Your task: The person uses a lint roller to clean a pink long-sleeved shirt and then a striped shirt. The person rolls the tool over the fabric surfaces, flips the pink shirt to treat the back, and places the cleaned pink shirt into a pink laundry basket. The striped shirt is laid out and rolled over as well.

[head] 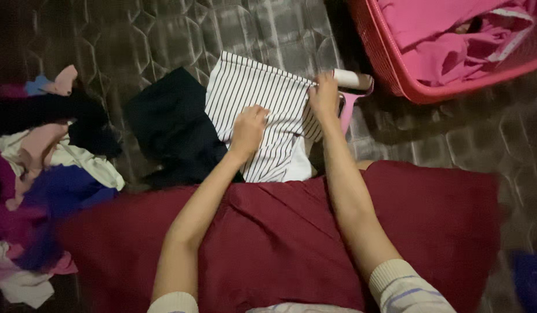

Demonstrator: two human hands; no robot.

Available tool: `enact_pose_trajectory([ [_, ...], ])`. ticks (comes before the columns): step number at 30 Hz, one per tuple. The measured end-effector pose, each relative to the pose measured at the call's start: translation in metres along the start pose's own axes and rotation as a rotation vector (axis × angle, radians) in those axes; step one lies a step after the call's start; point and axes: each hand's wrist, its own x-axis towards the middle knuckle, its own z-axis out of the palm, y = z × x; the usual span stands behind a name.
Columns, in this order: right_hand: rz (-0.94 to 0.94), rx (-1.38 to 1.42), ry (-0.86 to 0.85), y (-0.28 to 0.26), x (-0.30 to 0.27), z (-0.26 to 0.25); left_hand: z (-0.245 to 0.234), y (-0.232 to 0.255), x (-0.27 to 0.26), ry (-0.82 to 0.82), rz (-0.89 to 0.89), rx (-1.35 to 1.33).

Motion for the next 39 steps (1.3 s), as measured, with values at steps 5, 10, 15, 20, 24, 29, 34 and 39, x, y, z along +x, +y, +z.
enact_pose_trajectory([
  [5,-0.084,-0.090,-0.030,-0.012,-0.003,0.019,0.001,-0.061,0.032,0.006,-0.086,0.121],
  [10,-0.044,-0.051,-0.045,-0.022,0.003,0.015,0.025,-0.093,0.079,0.069,0.034,0.332],
  [15,-0.120,0.142,-0.017,-0.029,0.029,-0.003,0.032,-0.108,0.112,-0.061,0.082,0.247],
  [20,-0.024,0.463,-0.019,-0.059,0.052,-0.041,-0.009,-0.111,0.110,-0.060,-0.049,-0.102],
  [24,-0.064,0.531,-0.113,-0.097,0.058,-0.074,-0.046,-0.096,0.098,-0.124,0.041,-0.252],
  [29,-0.143,0.697,-0.470,-0.144,0.053,-0.104,-0.052,-0.058,0.086,-0.063,0.185,-0.254],
  [34,-0.211,0.592,-0.541,-0.166,0.037,-0.141,-0.044,-0.041,0.066,-0.148,0.048,-0.427],
  [39,-0.162,0.524,-0.569,-0.177,0.025,-0.192,-0.074,-0.054,0.056,-0.234,0.024,-0.254],
])
